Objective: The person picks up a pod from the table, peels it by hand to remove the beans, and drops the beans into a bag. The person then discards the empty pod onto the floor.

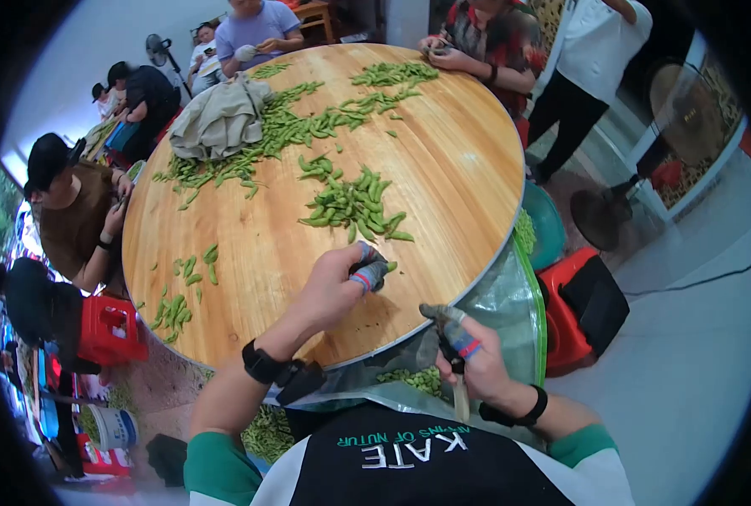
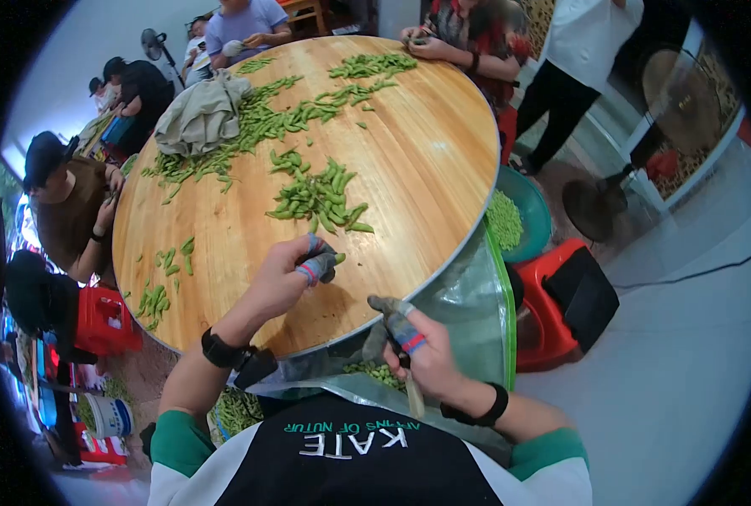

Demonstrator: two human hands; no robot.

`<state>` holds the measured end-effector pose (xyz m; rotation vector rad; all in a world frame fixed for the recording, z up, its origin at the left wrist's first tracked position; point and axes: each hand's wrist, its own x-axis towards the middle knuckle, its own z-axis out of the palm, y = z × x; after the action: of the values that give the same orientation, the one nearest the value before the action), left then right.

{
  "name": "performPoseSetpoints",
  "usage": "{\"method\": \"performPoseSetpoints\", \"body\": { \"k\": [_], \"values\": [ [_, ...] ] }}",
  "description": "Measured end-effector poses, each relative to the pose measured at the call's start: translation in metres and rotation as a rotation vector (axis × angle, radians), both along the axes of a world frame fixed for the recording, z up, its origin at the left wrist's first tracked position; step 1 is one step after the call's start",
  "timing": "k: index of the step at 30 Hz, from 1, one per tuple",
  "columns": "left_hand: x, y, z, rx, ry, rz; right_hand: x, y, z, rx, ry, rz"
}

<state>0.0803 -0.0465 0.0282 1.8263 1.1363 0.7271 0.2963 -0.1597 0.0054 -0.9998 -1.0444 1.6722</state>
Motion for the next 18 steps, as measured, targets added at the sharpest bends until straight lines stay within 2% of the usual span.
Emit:
{"method": "performPoseSetpoints", "body": {
  "k": [1,4,13,18],
  "values": [
    [0.007,-0.009,0.005,-0.278,-0.252,0.020,-0.001,0.002,0.002,0.034,-0.004,-0.018],
    [0.018,-0.029,0.014,-0.416,-0.273,-0.118,0.001,0.008,0.012,0.067,-0.022,-0.037],
    [0.030,-0.039,-0.016,-0.367,-0.385,-0.116,0.003,0.008,0.004,0.089,0.083,0.045],
    [0.030,-0.043,-0.011,-0.356,-0.417,-0.092,0.002,0.012,-0.003,0.155,0.078,0.051]
  ]
}}
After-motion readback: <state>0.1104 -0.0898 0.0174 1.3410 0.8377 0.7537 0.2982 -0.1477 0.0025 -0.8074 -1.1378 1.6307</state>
